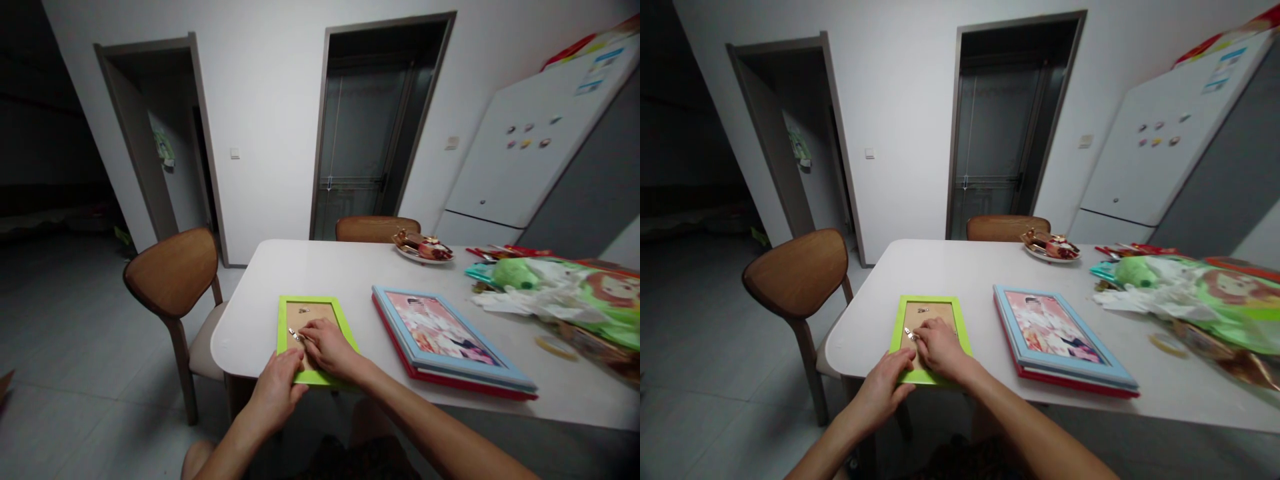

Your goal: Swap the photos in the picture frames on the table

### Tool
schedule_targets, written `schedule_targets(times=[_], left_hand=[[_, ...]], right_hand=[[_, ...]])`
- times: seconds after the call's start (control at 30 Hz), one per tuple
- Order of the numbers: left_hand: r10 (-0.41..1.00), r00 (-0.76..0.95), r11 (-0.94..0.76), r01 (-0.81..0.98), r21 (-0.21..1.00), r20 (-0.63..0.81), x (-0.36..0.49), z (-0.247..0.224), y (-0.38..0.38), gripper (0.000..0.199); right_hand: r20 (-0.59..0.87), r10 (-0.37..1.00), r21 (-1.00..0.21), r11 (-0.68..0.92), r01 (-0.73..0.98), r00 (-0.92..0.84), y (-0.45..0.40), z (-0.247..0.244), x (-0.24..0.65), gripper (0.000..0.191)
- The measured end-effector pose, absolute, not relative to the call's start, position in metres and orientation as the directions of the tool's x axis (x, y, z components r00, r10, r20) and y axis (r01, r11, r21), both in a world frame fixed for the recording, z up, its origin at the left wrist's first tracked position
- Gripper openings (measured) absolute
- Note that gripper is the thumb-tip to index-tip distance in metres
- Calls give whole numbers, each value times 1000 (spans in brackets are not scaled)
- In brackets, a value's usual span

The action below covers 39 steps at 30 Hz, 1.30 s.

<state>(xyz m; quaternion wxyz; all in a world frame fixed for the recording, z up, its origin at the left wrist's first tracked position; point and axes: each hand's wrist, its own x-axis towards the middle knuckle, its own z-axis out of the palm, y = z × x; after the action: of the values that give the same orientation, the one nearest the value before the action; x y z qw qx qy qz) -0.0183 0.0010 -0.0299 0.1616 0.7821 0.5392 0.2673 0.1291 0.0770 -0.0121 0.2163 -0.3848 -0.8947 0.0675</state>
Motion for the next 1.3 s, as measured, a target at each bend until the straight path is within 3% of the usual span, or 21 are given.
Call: schedule_targets(times=[0.37,0.5,0.63,1.07,1.3], left_hand=[[930,289,-368,728,579,228,-21,-23,-2,45],[931,281,-364,722,589,232,-21,-24,-5,47],[933,287,-360,719,595,219,-21,-22,-11,47],[943,265,-332,742,583,200,-17,-20,-21,47],[954,263,-300,808,507,146,-15,-17,-24,48]], right_hand=[[238,663,-88,743,664,-710,83,-14,112,18],[271,709,-202,703,682,-651,90,-14,114,21],[289,855,-336,512,790,-431,114,-16,119,25],[142,988,-427,116,897,-60,166,-32,110,19],[170,985,-562,113,819,-19,162,-22,111,20]])
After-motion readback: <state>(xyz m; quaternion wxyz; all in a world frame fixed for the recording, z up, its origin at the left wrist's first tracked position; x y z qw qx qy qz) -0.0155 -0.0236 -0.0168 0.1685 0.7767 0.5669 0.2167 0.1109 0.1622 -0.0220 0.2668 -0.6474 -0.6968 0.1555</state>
